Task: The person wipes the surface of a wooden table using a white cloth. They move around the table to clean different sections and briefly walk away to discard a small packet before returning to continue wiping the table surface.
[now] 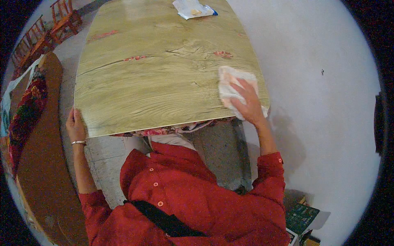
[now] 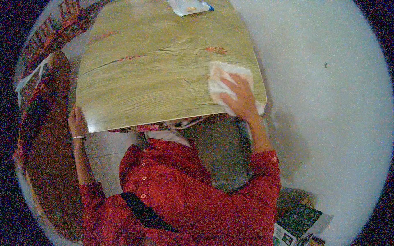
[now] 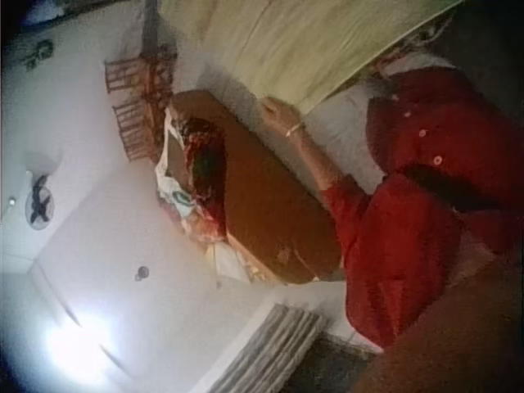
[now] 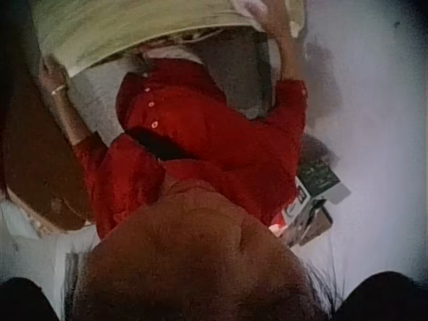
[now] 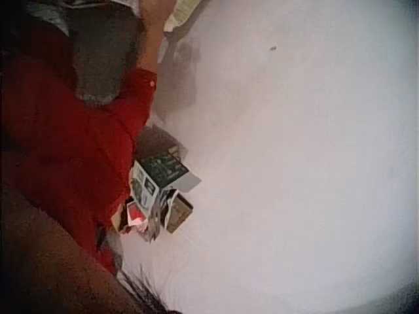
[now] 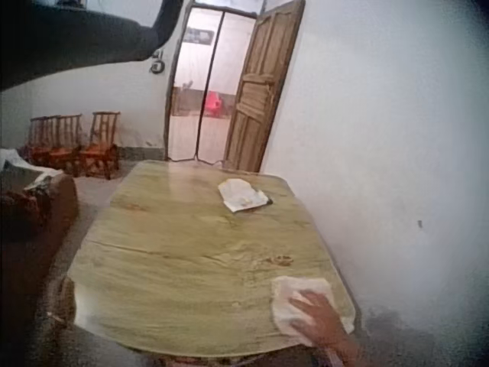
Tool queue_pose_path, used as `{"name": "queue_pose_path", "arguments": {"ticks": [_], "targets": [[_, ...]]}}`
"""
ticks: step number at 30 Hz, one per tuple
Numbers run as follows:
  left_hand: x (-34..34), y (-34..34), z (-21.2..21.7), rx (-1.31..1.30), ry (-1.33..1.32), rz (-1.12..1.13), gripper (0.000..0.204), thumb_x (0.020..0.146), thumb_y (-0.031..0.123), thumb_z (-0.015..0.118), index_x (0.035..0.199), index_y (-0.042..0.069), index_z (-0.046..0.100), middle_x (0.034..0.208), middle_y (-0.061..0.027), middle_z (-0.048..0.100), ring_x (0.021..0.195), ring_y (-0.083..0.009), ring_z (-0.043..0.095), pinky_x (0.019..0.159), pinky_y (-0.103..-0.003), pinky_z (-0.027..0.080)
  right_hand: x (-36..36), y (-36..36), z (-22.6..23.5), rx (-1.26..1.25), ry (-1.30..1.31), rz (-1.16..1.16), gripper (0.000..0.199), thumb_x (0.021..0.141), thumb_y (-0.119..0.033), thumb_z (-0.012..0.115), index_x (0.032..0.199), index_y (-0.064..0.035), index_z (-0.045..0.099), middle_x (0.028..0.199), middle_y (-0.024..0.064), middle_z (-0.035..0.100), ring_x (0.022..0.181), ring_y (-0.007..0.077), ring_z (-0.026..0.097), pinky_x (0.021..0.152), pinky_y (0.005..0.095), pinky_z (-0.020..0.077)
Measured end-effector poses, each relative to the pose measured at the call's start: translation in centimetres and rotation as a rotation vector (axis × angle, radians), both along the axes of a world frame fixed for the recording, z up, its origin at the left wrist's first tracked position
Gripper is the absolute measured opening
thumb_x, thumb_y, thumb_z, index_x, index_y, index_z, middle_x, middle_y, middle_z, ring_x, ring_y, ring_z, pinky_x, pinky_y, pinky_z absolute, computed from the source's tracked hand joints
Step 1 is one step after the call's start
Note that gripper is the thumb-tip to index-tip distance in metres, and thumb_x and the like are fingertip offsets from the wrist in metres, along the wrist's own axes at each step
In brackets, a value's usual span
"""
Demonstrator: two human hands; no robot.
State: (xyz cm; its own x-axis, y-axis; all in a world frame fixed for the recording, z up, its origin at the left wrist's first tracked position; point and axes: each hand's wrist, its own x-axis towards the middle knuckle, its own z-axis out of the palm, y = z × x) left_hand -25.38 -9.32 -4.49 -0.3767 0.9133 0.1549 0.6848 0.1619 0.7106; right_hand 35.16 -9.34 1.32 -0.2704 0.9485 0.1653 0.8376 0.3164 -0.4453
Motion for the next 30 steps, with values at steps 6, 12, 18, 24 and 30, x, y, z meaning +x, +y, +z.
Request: {"name": "queue_pose_path", "arguments": {"ticks": [6,12,18,24,30], "targets": [[0.8,0.1,0.5,-0.016,-0.121,0.04,0.04,0.093,0.023,0.049,0.119,-0.008,0.052,0.114,-0.0145,0.06,0.101,-0.018,0.056,0.088,-0.028,0.042,8.1,4.0,-2.2,-0.059,0.001,-0.159,0.048,0.084,-0.033,0.058,0.127,-0.0148,0.05,0.136,0.016,0.041,0.128,0.0339,0.034,0.107,0.0419,0.025],[0.8,-0.2,0.6,-0.004,0.054,0.041,0.04,0.093,0.023,0.05,0.118,-0.008,0.053,0.113,-0.0139,0.06,0.102,-0.0177,0.056,0.089,-0.028,0.042,9.1,14.9,-3.8,-0.057,0.051,-0.209,0.049,0.086,-0.036,0.056,0.128,-0.0136,0.049,0.136,0.0168,0.041,0.126,0.0344,0.037,0.105,0.0402,0.0277],[2.1,-0.1,1.6,-0.034,-0.123,0.073,0.039,0.093,0.023,0.051,0.117,-0.007,0.054,0.108,-0.012,0.062,0.097,-0.0151,0.057,0.086,-0.027,0.043,8.3,22.4,-5.6,0.025,0.07,-0.18,0.05,0.085,-0.04,0.056,0.127,-0.0146,0.051,0.13,0.0169,0.048,0.122,0.0345,0.042,0.104,0.0403,0.0291],[3.8,0.2,3.4,-0.034,-0.065,0.089,0.04,0.092,0.027,0.052,0.116,-0.005,0.056,0.104,-0.0103,0.063,0.092,-0.0138,0.057,0.082,-0.026,0.044,-0.5,21.3,-4.8,0.128,-0.04,0.023,0.051,0.083,-0.042,0.057,0.126,-0.0143,0.052,0.129,0.0155,0.05,0.121,0.0332,0.043,0.103,0.0418,0.0299],[2.6,0.1,1.9,-0.028,-0.101,0.101,0.043,0.092,0.03,0.051,0.116,-0.005,0.055,0.104,-0.0102,0.063,0.092,-0.0141,0.056,0.083,-0.027,0.044,-8.3,10.5,-1.8,0.104,0.008,0.348,0.05,0.082,-0.036,0.059,0.127,-0.0151,0.051,0.132,0.0145,0.045,0.124,0.0327,0.038,0.104,0.043,0.0279]]}}
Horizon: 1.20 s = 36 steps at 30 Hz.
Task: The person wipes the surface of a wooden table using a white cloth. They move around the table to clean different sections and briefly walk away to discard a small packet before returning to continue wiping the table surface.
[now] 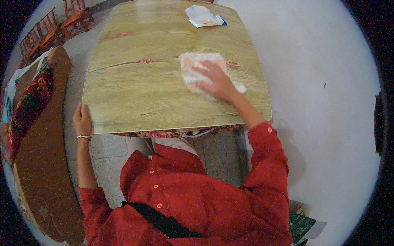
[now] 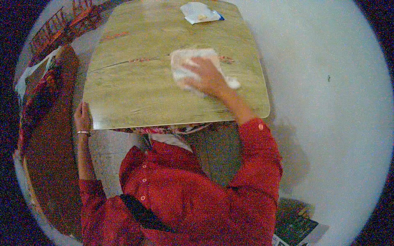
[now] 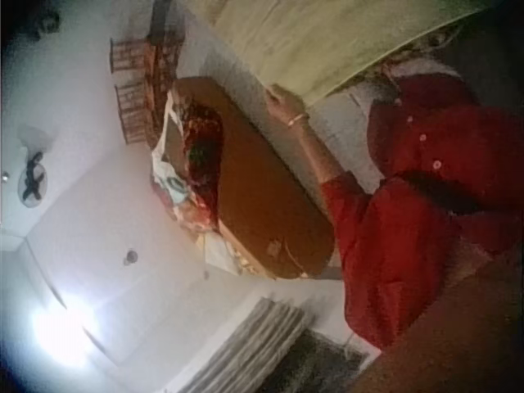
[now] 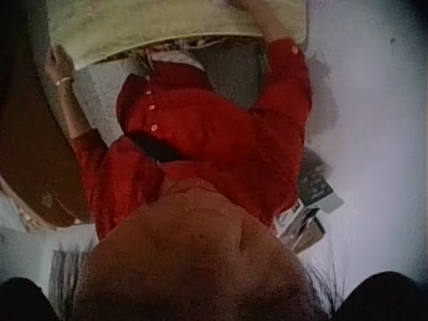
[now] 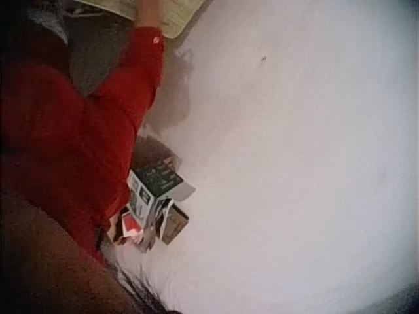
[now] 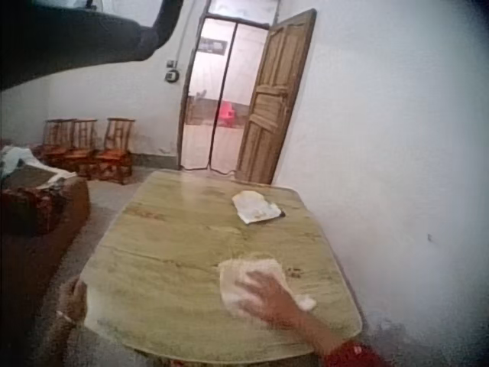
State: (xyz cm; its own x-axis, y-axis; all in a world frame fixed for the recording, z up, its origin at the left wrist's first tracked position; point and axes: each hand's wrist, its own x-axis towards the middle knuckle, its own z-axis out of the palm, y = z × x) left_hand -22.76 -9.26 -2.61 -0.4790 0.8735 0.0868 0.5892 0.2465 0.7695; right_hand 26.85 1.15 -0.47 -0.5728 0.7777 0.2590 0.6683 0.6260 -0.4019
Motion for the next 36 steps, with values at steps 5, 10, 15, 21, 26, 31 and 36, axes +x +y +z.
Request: {"name": "queue_pose_path", "arguments": {"ticks": [5,10,15,21,26,31,36], "targets": [[-1.6,-0.1,-1.6,-0.015,-0.002,-0.01,0.04,0.093,0.026,0.051,0.118,-0.005,0.054,0.105,-0.0103,0.063,0.092,-0.0135,0.057,0.081,-0.026,0.044,3.3,-8.9,1.6,-0.05,0.057,-0.045,0.049,0.079,-0.031,0.063,0.125,-0.016,0.052,0.132,0.0128,0.045,0.122,0.0337,0.039,0.105,0.0461,0.0267],[-0.4,-0.1,-0.8,0.038,-0.017,-0.018,0.039,0.093,0.025,0.051,0.118,-0.005,0.054,0.104,-0.0102,0.064,0.09,-0.0133,0.057,0.079,-0.026,0.045,10.9,-11.2,0.9,-0.101,-0.022,-0.378,0.05,0.08,-0.029,0.062,0.126,-0.0128,0.051,0.133,0.0128,0.045,0.126,0.0336,0.037,0.107,0.0444,0.0239],[-1.1,0.3,-1.5,0.049,-0.001,-0.025,0.039,0.093,0.026,0.051,0.117,-0.004,0.055,0.106,-0.0113,0.064,0.092,-0.014,0.058,0.08,-0.027,0.045,16.7,-5.4,-0.9,-0.109,0.058,-0.577,0.047,0.084,-0.031,0.058,0.126,-0.0127,0.051,0.133,0.0159,0.044,0.126,0.0341,0.037,0.107,0.0403,0.0247],[-0.5,0.6,-0.4,0.012,0.001,-0.057,0.038,0.093,0.026,0.05,0.116,-0.004,0.056,0.108,-0.0128,0.063,0.094,-0.0158,0.058,0.082,-0.029,0.045,15.0,-2.3,-2.1,-0.057,-0.004,-0.571,0.048,0.083,-0.034,0.058,0.127,-0.0135,0.051,0.134,0.0182,0.043,0.126,0.0334,0.037,0.107,0.0399,0.0252],[-0.2,0.2,-0.2,0.012,0.036,-0.053,0.036,0.094,0.024,0.048,0.115,-0.004,0.056,0.105,-0.0117,0.064,0.092,-0.0152,0.058,0.082,-0.028,0.045,12.2,-9.9,0.6,-0.114,-0.015,-0.507,0.044,0.083,-0.024,0.058,0.125,-0.0095,0.053,0.137,0.0155,0.041,0.128,0.0304,0.036,0.106,0.038,0.0261],[-1.4,-0.1,-1.3,0.029,0.005,-0.002,0.035,0.094,0.023,0.048,0.117,-0.002,0.056,0.106,-0.0105,0.063,0.091,-0.0146,0.057,0.081,-0.027,0.045,13.0,-10.1,1.1,-0.128,0.014,-0.515,0.044,0.083,-0.022,0.056,0.125,-0.0089,0.052,0.136,0.0162,0.041,0.128,0.0304,0.036,0.106,0.037,0.0257],[0.2,-0.1,0.0,0.018,0.102,0.021,0.035,0.092,0.023,0.051,0.117,-0.002,0.056,0.105,-0.0106,0.064,0.092,-0.0141,0.058,0.081,-0.026,0.045,15.7,-1.6,-1.5,-0.103,0.038,-0.587,0.048,0.084,-0.032,0.057,0.126,-0.0088,0.051,0.133,0.0182,0.044,0.126,0.0335,0.037,0.106,0.0395,0.0266]]}}
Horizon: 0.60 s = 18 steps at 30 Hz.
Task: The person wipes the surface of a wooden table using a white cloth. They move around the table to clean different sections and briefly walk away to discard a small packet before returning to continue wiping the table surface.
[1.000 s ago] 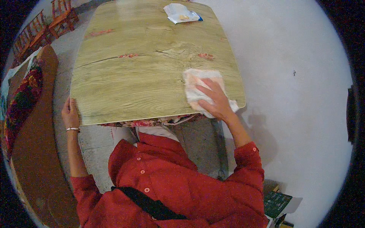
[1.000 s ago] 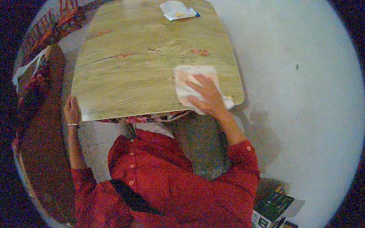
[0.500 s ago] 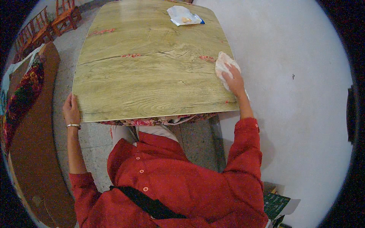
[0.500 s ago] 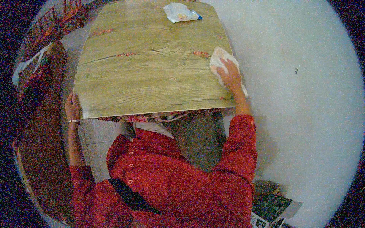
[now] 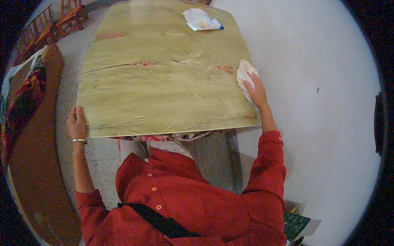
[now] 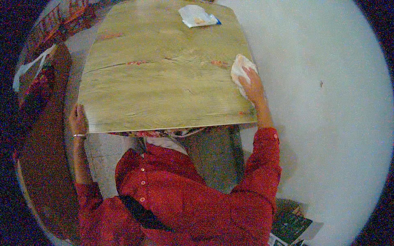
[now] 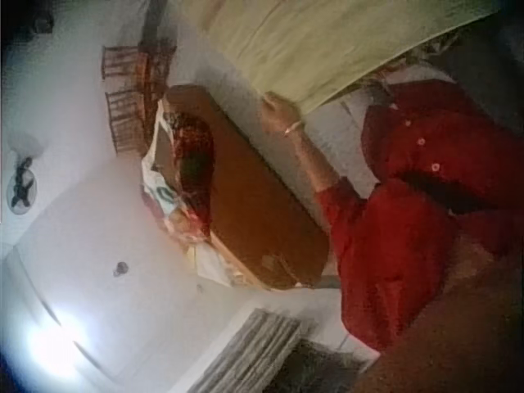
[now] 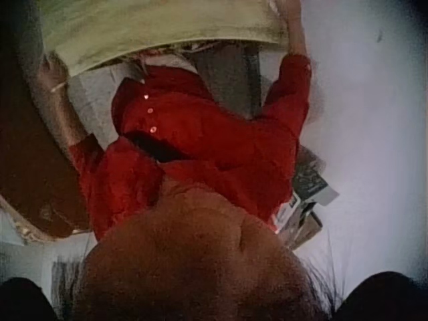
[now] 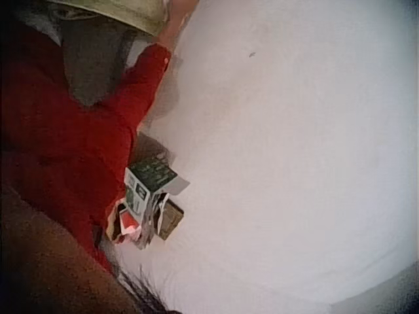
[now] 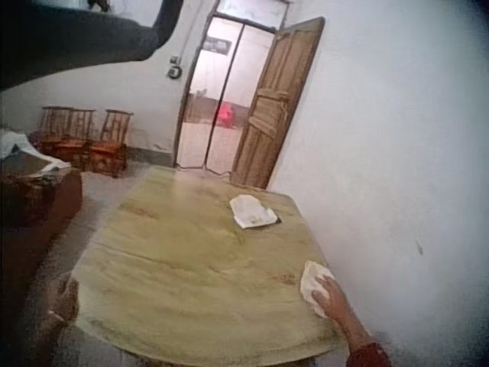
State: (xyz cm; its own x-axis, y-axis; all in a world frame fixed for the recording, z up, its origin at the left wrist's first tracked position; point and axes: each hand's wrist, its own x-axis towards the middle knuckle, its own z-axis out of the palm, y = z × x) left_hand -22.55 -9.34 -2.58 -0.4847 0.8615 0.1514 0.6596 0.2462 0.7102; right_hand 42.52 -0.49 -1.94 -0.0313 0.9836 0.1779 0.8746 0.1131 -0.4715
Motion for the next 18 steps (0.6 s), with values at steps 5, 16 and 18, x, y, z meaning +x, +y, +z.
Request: {"name": "queue_pose_path", "arguments": {"ticks": [5,16,18], "targets": [[1.4,0.1,1.7,-0.07,-0.085,0.035,0.035,0.091,0.025,0.051,0.115,0.0,0.058,0.101,-0.0132,0.066,0.09,-0.0168,0.061,0.08,-0.029,0.045,-3.8,8.7,-1.8,0.083,-0.019,0.075,0.05,0.084,-0.04,0.056,0.123,-0.0087,0.053,0.126,0.0192,0.05,0.122,0.0349,0.041,0.103,0.0415,0.0298],[-1.1,0.1,-1.2,0.048,-0.012,-0.011,0.035,0.091,0.026,0.051,0.113,0.001,0.059,0.104,-0.0148,0.065,0.092,-0.0203,0.062,0.081,-0.031,0.046,-21.8,-0.5,2.5,0.077,-0.01,0.746,0.052,0.082,-0.036,0.059,0.129,-0.0166,0.05,0.134,0.0148,0.043,0.126,0.033,0.036,0.107,0.0431,0.0244],[-1.1,0.1,-1.3,0.056,0.018,-0.018,0.035,0.091,0.026,0.051,0.113,0.0,0.059,0.1,-0.0118,0.065,0.087,-0.0174,0.06,0.077,-0.029,0.046,-20.3,-4.0,3.4,0.043,-0.006,0.787,0.051,0.081,-0.033,0.06,0.129,-0.0167,0.05,0.134,0.0143,0.042,0.127,0.0325,0.035,0.107,0.0438,0.0243]]}}
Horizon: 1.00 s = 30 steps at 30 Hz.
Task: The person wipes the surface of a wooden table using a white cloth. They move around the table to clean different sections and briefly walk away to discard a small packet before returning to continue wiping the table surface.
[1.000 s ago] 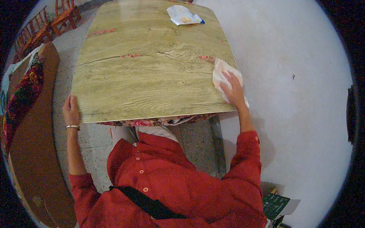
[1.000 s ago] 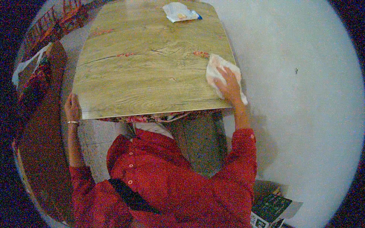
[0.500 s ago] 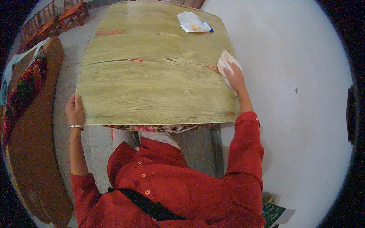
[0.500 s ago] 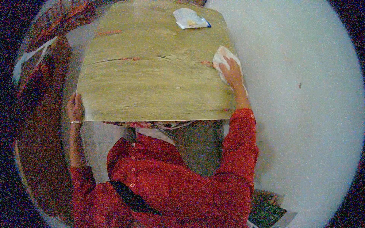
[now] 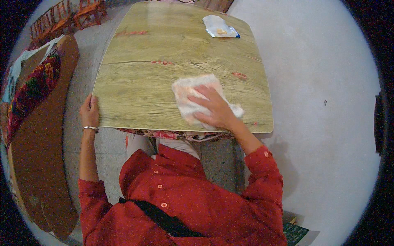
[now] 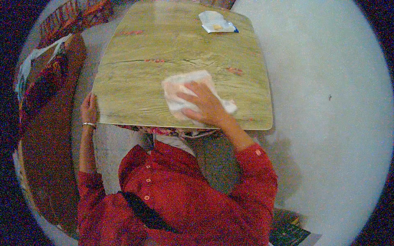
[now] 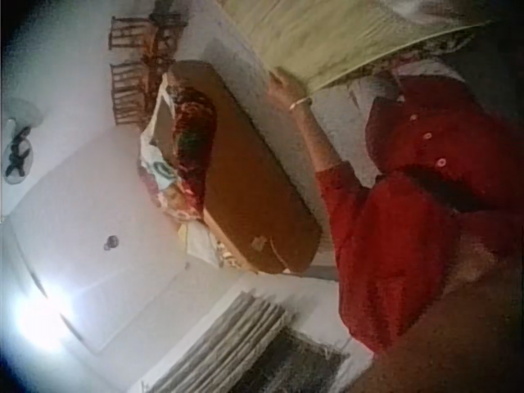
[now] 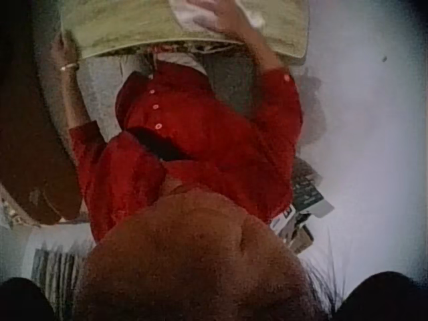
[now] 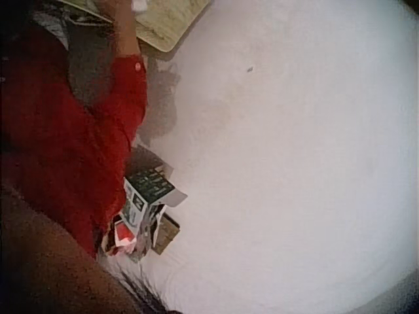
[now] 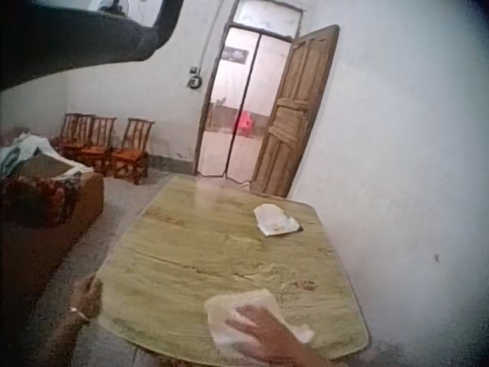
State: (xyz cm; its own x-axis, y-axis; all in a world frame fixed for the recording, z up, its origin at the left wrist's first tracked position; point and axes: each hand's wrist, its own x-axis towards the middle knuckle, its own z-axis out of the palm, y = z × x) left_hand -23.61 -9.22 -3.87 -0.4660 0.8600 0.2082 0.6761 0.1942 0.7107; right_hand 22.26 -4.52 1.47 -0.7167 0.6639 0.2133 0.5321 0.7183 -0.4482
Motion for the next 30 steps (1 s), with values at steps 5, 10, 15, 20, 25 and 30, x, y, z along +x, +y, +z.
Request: {"name": "queue_pose_path", "arguments": {"ticks": [5,10,15,20,25,30], "targets": [[0.0,-0.1,-0.3,-0.037,0.002,0.008,0.035,0.092,0.028,0.051,0.113,0.001,0.059,0.097,-0.0061,0.066,0.081,-0.0131,0.059,0.072,-0.027,0.047,6.4,0.4,-0.9,-0.009,-0.014,-0.169,0.055,0.077,-0.033,0.065,0.128,-0.0156,0.05,0.134,0.0175,0.042,0.125,0.0351,0.037,0.105,0.0475,0.0248],[2.2,0.0,1.4,-0.024,-0.015,0.025,0.035,0.09,0.027,0.052,0.111,0.002,0.06,0.097,-0.0158,0.066,0.086,-0.0242,0.064,0.077,-0.032,0.047,5.2,8.9,-3.0,0.012,-0.025,-0.453,0.054,0.081,-0.039,0.059,0.128,-0.0153,0.05,0.134,0.0187,0.043,0.124,0.0354,0.038,0.105,0.0438,0.0258],[2.9,0.0,2.9,-0.055,-0.026,0.026,0.037,0.09,0.031,0.05,0.113,0.003,0.059,0.096,-0.0179,0.065,0.085,-0.025,0.064,0.076,-0.035,0.047,-3.8,13.3,-3.4,0.103,0.004,-0.316,0.05,0.082,-0.04,0.058,0.126,-0.0167,0.053,0.132,0.0189,0.044,0.124,0.0339,0.038,0.103,0.0426,0.0284],[2.1,0.6,1.6,-0.065,-0.063,0.014,0.038,0.091,0.031,0.049,0.114,0.001,0.057,0.098,-0.016,0.066,0.087,-0.0233,0.063,0.079,-0.032,0.046,-10.9,8.8,-2.5,0.147,0.076,-0.024,0.05,0.081,-0.039,0.06,0.125,-0.0172,0.053,0.132,0.0189,0.044,0.122,0.0334,0.04,0.103,0.0437,0.0285],[1.3,0.4,0.9,-0.119,-0.154,-0.005,0.039,0.093,0.028,0.048,0.115,-0.003,0.056,0.105,-0.0151,0.064,0.091,-0.0199,0.061,0.081,-0.031,0.046,-7.4,0.0,0.0,0.024,0.072,0.121,0.05,0.079,-0.034,0.062,0.125,-0.0162,0.053,0.133,0.0172,0.042,0.124,0.0348,0.038,0.105,0.0464,0.0252],[2.8,0.3,2.1,-0.075,-0.139,-0.002,0.04,0.093,0.027,0.049,0.117,-0.004,0.055,0.109,-0.0154,0.063,0.095,-0.0196,0.06,0.084,-0.029,0.045,3.2,-4.4,1.5,-0.095,-0.044,-0.146,0.053,0.076,-0.028,0.062,0.126,-0.014,0.052,0.135,0.0162,0.04,0.128,0.0336,0.033,0.107,0.0453,0.0221]]}}
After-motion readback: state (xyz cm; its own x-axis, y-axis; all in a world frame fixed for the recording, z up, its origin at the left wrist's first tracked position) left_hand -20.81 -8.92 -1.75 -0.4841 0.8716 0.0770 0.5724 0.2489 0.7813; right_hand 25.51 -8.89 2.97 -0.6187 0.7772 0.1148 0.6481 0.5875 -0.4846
